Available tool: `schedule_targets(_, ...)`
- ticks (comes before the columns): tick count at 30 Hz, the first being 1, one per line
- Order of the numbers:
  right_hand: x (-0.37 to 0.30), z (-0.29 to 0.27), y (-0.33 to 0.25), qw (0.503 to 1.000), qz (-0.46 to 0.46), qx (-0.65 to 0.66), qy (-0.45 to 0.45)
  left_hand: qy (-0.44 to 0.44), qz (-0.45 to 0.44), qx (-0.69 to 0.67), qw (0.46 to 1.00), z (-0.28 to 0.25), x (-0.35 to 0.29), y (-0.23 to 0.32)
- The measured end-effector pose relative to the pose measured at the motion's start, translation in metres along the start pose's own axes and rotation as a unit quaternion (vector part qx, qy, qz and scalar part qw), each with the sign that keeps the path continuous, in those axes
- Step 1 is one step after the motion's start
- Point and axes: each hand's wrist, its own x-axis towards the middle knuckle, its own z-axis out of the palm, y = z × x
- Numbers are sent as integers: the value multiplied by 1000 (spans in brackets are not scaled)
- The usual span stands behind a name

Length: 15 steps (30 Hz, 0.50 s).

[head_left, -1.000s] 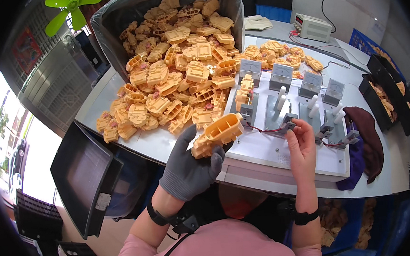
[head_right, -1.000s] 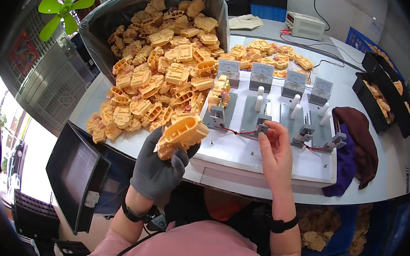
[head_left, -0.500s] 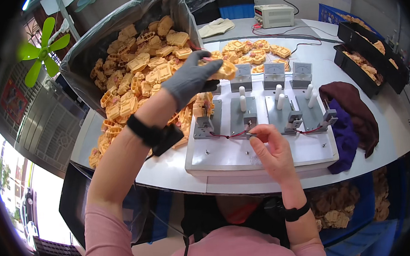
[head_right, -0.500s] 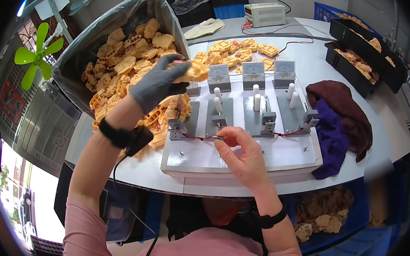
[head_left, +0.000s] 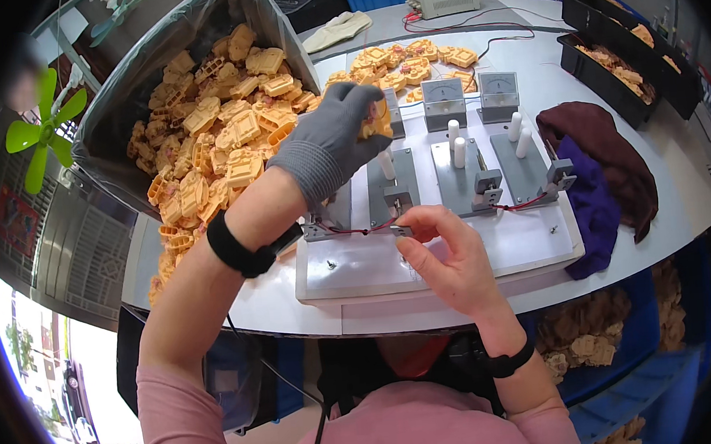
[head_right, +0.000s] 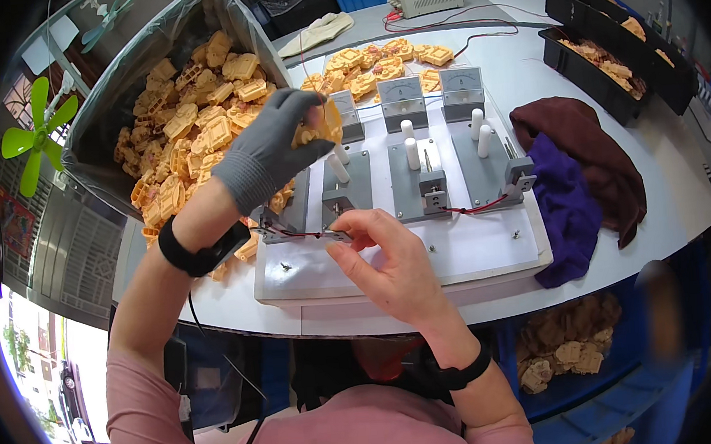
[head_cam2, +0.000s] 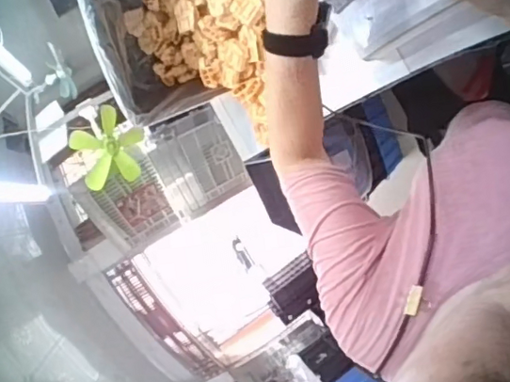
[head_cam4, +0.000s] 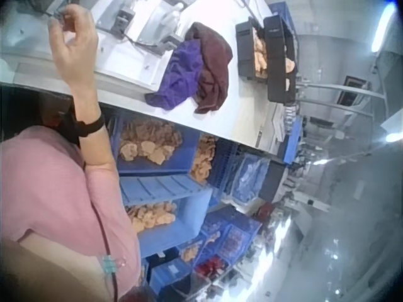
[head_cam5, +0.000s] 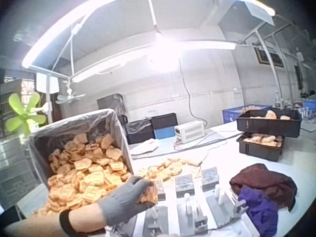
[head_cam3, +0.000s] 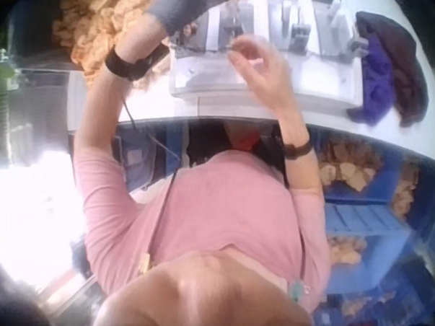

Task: Sorting, assembling, and testing plastic toy components at a workstation jig.

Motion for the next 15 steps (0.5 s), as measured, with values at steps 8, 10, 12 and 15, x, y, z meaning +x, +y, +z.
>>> schedule_targets(8, -2, 2, 0, 1000, 1, -5, -10, -106, -7, -8, 994, -13, -25, 11)
schedule_targets(10, -2, 4, 2, 1000, 7, 4, 6, -111, 20, 2, 994, -14, -30, 13)
schedule_targets(12, 0, 4, 2, 1000, 6, -1, 7, -98, 22, 14, 995, -12, -32, 11)
schedule_targets(15, -2, 4, 4, 1000, 7, -3, 12, -71, 31, 46, 996, -7, -33, 11)
